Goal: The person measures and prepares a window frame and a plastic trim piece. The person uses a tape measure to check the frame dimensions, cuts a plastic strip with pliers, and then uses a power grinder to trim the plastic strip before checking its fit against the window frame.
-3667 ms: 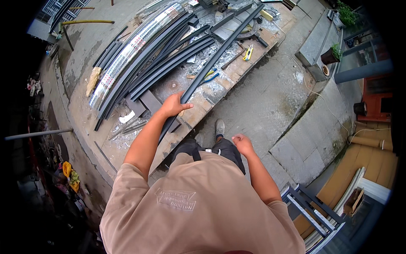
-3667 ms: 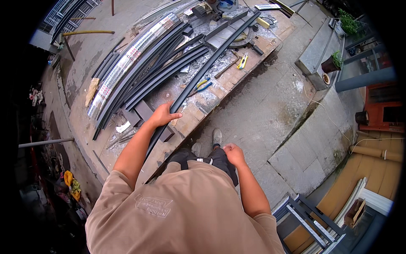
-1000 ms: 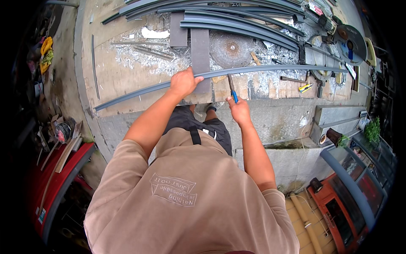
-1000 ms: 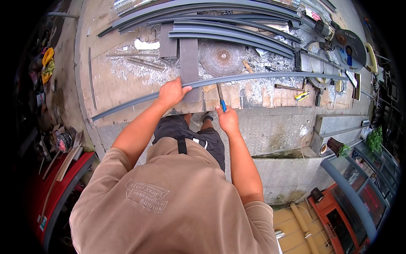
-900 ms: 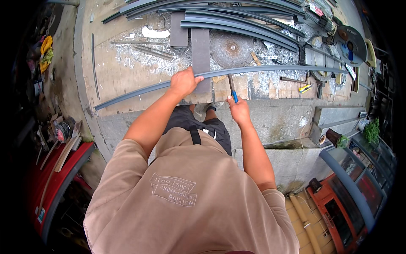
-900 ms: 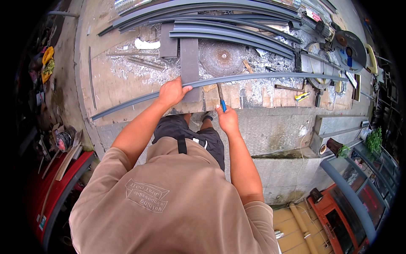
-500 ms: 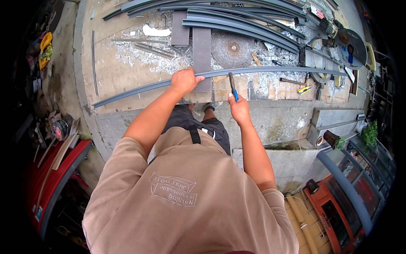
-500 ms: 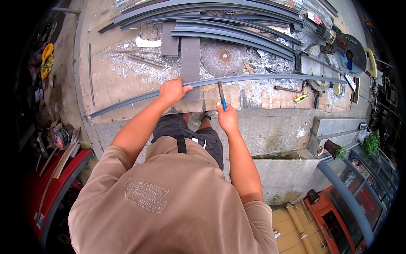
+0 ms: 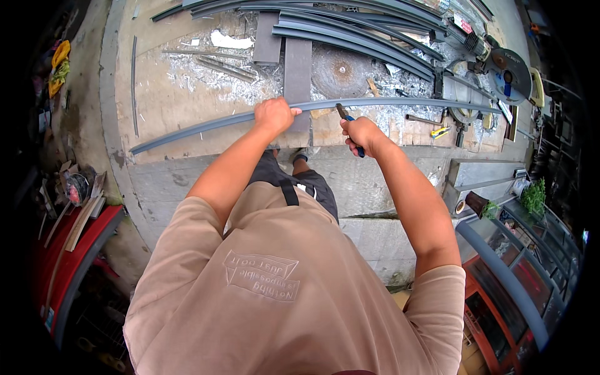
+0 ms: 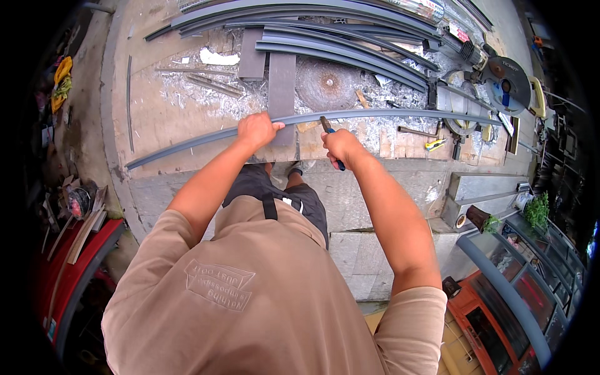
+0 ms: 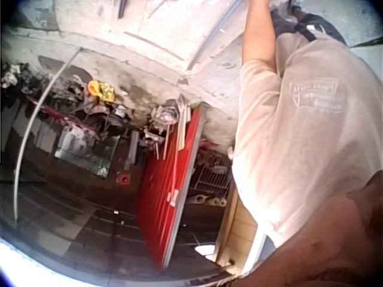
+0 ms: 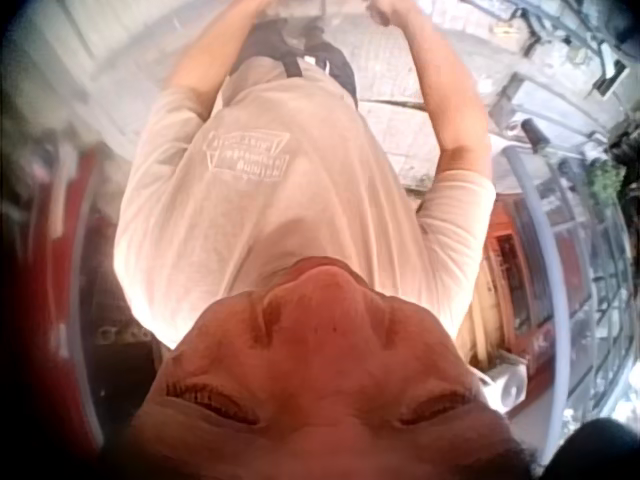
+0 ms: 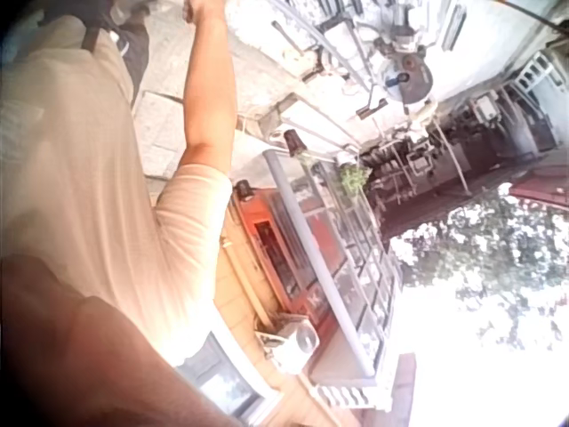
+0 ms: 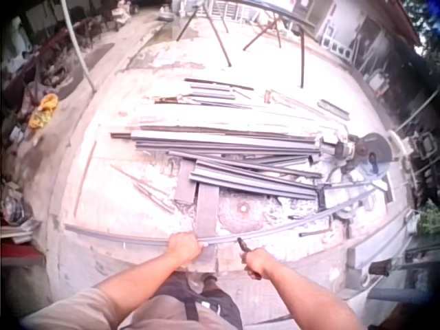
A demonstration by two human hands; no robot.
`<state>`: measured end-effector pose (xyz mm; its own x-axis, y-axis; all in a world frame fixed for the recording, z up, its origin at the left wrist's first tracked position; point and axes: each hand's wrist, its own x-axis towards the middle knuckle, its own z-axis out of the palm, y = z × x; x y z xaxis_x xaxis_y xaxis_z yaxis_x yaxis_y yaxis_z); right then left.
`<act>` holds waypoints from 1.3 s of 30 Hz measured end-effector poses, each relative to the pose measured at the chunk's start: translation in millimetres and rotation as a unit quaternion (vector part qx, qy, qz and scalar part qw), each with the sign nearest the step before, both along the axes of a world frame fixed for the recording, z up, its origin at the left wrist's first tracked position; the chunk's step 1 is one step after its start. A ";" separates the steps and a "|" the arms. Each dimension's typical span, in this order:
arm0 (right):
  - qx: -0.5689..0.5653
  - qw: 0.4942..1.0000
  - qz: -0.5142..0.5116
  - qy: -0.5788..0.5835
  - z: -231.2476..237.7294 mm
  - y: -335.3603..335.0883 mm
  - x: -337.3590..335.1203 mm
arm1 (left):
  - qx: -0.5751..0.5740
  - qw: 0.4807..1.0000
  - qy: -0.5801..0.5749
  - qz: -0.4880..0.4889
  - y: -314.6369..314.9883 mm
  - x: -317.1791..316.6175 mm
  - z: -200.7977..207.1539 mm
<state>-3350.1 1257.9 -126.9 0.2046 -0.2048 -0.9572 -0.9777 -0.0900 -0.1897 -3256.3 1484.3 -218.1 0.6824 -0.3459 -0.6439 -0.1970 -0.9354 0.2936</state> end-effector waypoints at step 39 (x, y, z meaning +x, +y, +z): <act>-0.177 0.955 -0.008 -0.238 -1.8 24.0 -158.3 | -0.215 0.950 0.076 -0.215 15.1 -17.2 51.8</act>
<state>-3508.5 1281.9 -128.6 0.5937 -0.5057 -0.6260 -0.7897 -0.2166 -0.5740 -3273.5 1499.4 -166.3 0.3295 -0.8247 -0.4596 -0.4587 -0.5653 0.6856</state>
